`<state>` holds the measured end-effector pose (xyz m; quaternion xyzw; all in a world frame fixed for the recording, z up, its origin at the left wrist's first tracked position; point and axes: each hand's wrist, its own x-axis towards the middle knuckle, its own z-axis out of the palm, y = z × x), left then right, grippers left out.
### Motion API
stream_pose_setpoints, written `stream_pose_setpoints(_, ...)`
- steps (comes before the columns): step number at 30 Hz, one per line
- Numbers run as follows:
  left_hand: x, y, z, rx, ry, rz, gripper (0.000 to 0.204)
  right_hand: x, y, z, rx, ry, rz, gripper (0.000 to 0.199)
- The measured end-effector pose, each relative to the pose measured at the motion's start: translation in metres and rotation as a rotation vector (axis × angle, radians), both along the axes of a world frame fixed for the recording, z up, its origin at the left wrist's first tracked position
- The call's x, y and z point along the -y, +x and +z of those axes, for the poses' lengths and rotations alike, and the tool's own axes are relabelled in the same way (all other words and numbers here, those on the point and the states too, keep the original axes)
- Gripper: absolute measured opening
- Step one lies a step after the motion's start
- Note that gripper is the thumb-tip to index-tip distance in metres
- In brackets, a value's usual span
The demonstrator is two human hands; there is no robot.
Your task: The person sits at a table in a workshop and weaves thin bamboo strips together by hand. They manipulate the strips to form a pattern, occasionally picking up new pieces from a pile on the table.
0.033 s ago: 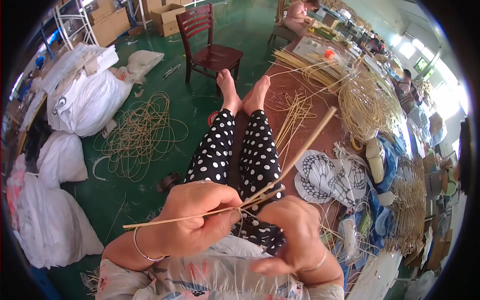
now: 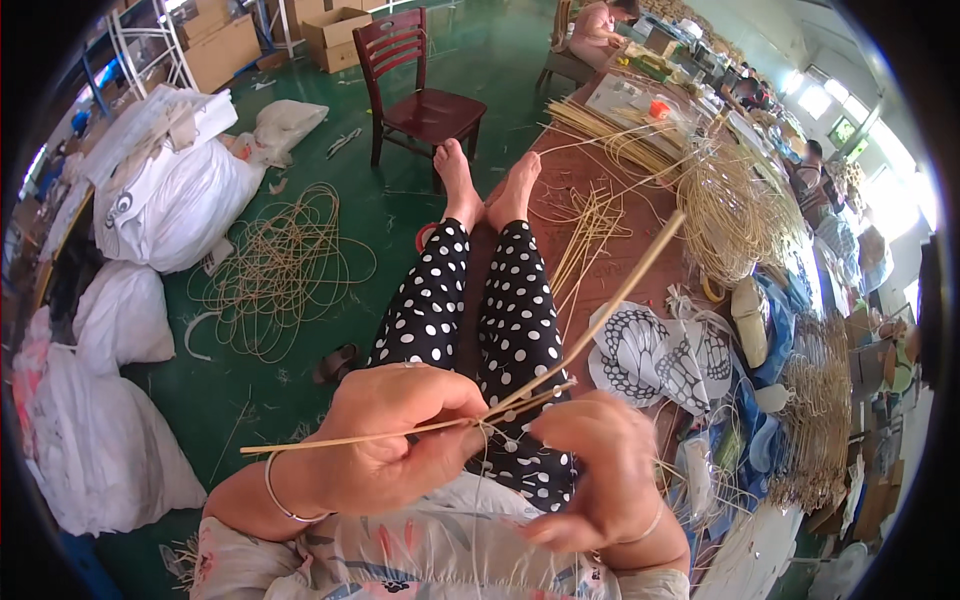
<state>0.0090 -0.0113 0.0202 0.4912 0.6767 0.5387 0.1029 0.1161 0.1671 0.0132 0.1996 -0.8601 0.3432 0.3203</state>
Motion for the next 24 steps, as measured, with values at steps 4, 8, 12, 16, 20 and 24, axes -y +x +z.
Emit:
stream_pose_setpoints(4,-0.003,0.005,0.005,0.169,0.023,-0.079,0.018,-0.008,0.006,0.009,-0.156,0.294,-0.206,0.035)
stream_pose_setpoints(8,-0.005,0.003,0.005,0.192,0.022,-0.148,0.022,-0.008,0.004,0.016,-0.188,0.494,-0.253,0.027)
stream_pose_setpoints(12,-0.007,0.000,0.003,0.208,0.007,-0.236,0.025,-0.012,0.002,0.021,-0.242,0.590,-0.187,0.028)
stream_pose_setpoints(16,-0.010,0.004,-0.002,0.300,0.040,-0.226,0.026,-0.011,-0.003,0.023,-0.250,0.612,-0.105,0.030)
stream_pose_setpoints(20,-0.012,0.006,-0.004,0.356,0.043,-0.202,0.025,-0.012,-0.008,0.017,-0.293,0.588,-0.074,0.029)
stream_pose_setpoints(24,-0.013,0.006,-0.003,0.363,-0.015,-0.188,0.024,-0.015,-0.010,0.017,-0.213,0.527,-0.018,0.027)
